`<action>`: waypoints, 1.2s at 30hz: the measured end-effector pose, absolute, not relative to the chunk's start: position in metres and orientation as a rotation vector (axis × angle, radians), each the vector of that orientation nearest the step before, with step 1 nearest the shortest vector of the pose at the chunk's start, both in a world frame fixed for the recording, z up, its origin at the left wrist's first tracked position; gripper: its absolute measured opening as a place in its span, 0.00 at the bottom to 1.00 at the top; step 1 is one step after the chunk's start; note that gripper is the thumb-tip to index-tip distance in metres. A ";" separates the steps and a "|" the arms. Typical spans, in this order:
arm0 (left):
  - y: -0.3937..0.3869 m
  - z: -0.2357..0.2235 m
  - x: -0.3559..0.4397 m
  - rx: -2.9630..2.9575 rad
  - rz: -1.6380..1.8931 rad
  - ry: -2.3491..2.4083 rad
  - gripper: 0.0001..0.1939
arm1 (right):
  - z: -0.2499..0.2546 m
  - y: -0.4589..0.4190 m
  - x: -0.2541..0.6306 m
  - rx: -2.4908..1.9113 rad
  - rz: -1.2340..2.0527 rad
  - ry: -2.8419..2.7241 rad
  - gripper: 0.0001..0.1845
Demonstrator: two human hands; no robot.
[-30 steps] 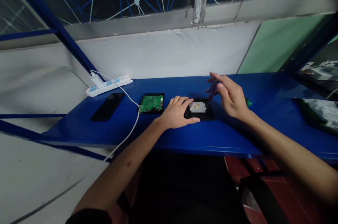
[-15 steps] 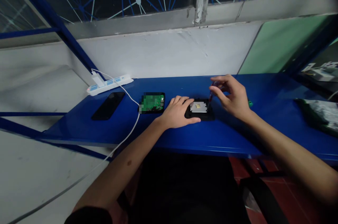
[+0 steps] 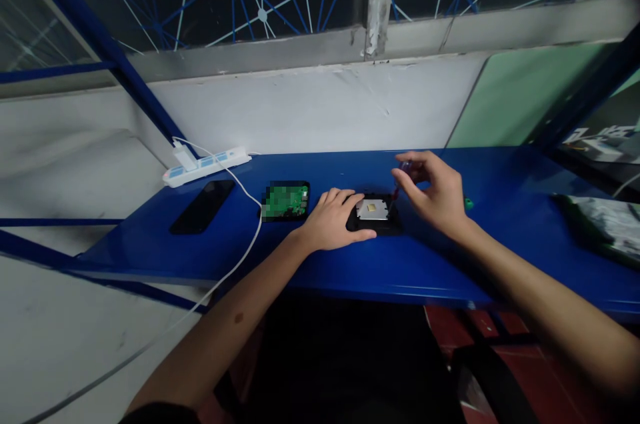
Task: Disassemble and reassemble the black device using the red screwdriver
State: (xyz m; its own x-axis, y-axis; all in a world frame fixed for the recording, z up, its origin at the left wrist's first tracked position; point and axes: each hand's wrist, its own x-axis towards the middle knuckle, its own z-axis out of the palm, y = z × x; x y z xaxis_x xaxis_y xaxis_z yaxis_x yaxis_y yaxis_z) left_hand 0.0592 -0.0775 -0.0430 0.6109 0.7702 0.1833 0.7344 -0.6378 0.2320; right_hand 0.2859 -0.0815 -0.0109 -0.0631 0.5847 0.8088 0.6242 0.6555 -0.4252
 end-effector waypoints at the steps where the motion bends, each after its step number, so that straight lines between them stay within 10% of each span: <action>1: -0.077 -0.042 0.059 2.697 0.399 1.259 0.44 | -0.012 -0.081 0.286 -0.968 -0.027 -1.753 0.13; 13: -0.062 -0.028 0.042 2.596 1.028 1.769 0.15 | -0.012 -0.074 0.282 -0.826 0.019 -1.681 0.18; 36: -0.065 -0.034 0.040 2.529 0.543 2.085 0.14 | -0.016 -0.052 0.204 -0.836 -0.062 -1.995 0.12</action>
State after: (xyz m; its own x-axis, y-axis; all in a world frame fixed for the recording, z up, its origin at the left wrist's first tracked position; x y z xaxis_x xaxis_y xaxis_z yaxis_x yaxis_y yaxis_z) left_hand 0.0404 -0.0651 -0.0336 0.1659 0.9183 0.3594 0.9770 -0.2026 0.0668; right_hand 0.2044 -0.0518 -0.0157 -0.3265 0.5314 0.7817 0.5789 0.7662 -0.2790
